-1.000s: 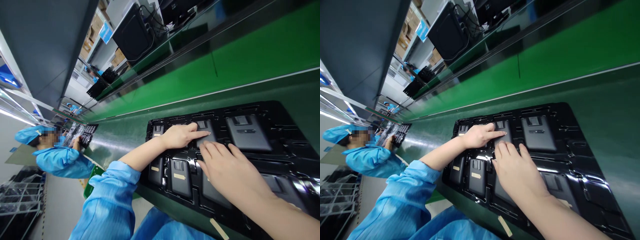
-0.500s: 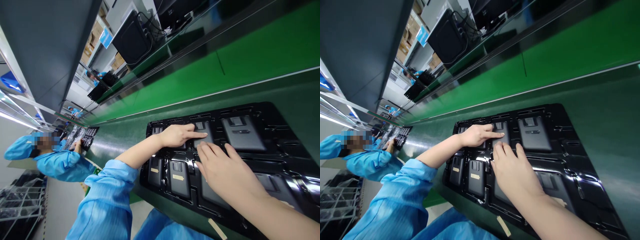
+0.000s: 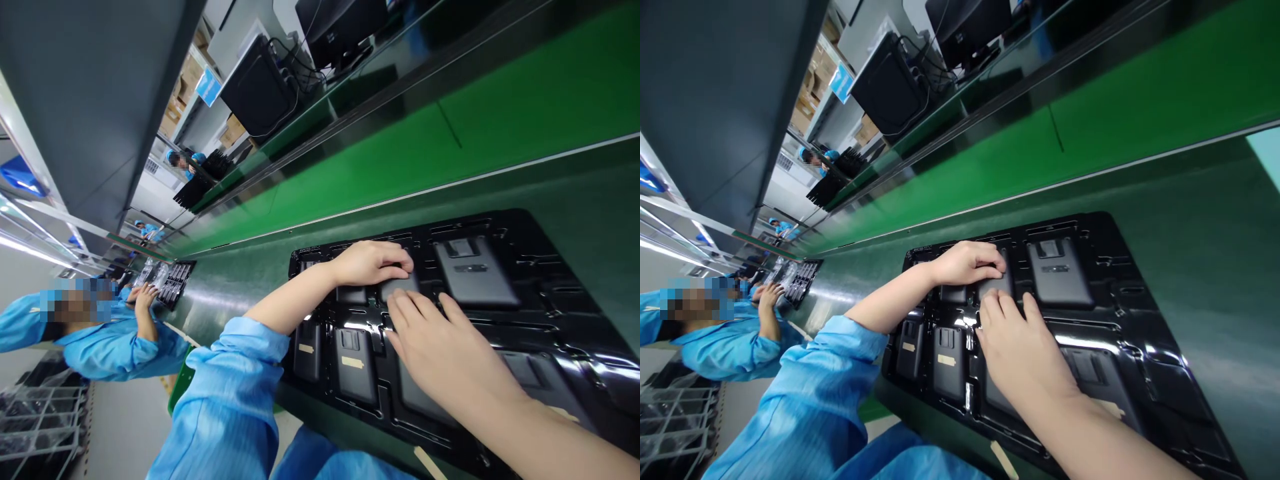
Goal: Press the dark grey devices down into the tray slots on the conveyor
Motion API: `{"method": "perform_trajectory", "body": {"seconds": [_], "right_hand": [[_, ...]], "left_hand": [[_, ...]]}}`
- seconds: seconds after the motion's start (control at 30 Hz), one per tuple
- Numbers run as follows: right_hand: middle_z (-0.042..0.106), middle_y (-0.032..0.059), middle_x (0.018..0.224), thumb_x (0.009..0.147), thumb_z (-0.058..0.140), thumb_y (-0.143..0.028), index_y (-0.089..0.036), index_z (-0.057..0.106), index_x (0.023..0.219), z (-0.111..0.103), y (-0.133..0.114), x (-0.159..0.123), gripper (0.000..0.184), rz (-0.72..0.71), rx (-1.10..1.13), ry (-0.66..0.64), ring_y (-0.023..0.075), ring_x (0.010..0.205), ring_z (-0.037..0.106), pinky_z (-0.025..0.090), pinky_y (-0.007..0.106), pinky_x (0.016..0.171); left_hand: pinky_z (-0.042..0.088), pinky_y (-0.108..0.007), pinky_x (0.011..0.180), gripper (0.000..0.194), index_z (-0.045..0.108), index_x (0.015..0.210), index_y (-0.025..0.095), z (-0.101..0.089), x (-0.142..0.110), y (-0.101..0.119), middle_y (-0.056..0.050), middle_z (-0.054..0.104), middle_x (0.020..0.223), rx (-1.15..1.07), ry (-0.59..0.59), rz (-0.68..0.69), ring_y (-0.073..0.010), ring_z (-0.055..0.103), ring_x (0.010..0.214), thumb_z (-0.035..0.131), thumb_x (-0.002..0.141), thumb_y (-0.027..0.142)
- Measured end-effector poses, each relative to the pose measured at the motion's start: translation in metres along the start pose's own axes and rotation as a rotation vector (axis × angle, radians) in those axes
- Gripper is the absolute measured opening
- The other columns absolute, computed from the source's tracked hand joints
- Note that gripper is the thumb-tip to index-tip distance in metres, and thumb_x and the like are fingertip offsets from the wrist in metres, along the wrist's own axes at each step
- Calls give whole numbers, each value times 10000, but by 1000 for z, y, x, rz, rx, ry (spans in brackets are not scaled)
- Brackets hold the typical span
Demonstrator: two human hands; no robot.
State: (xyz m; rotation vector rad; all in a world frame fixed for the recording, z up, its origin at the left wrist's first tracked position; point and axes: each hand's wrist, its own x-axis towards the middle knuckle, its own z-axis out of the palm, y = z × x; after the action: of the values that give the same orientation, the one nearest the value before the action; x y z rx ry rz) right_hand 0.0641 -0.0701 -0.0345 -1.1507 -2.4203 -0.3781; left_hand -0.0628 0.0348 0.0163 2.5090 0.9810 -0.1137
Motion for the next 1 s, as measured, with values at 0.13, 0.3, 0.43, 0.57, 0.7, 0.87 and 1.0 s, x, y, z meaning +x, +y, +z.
{"method": "perform_trajectory", "body": {"seconds": [0.13,0.3,0.43,0.57,0.7,0.87,1.0], "right_hand": [[541,188,945,789,379,-165,-1,600,954,-1,-1,0,321,15,9,-23,282,864,444,356,417,802],[532,186,953,786,372,-169,-8,596,955,-2,-2,1,323,24,28,-37,280,865,441,360,414,795],[533,180,926,777,365,-170,-20,602,933,-2,-1,2,321,25,28,-15,276,851,445,368,405,781],[540,177,903,798,294,-147,-22,606,921,-3,-1,2,358,25,42,18,274,846,444,375,407,778],[541,182,906,796,305,-141,-19,613,903,-2,-1,0,347,21,52,30,281,856,446,371,416,784],[541,193,914,781,340,-136,-1,613,910,2,-1,0,330,12,51,60,286,852,453,368,418,774],[546,193,905,782,309,-116,-12,619,893,4,0,0,345,-11,42,93,284,829,462,374,416,750]], "left_hand": [[354,-176,763,164,556,777,154,-5,4,1,-18,557,856,31,-61,41,-85,505,810,427,816,247],[355,-188,723,158,527,720,145,-7,9,0,-14,518,807,28,-88,57,-89,484,749,429,808,231],[355,-211,704,143,491,697,149,-5,10,3,-22,519,829,107,-109,11,-109,487,787,412,806,196],[357,-228,645,141,477,739,160,-2,7,4,-30,522,859,197,-118,-16,-126,497,794,366,820,189],[347,-232,599,124,465,763,164,3,1,3,-36,509,868,218,-79,-37,-129,497,772,356,819,181],[346,-241,611,108,425,728,178,6,-20,-1,-22,470,820,106,65,-139,-117,458,697,367,814,209],[362,-251,695,138,352,669,185,11,-47,-1,-27,449,794,-136,368,-181,-112,431,727,350,805,200]]}}
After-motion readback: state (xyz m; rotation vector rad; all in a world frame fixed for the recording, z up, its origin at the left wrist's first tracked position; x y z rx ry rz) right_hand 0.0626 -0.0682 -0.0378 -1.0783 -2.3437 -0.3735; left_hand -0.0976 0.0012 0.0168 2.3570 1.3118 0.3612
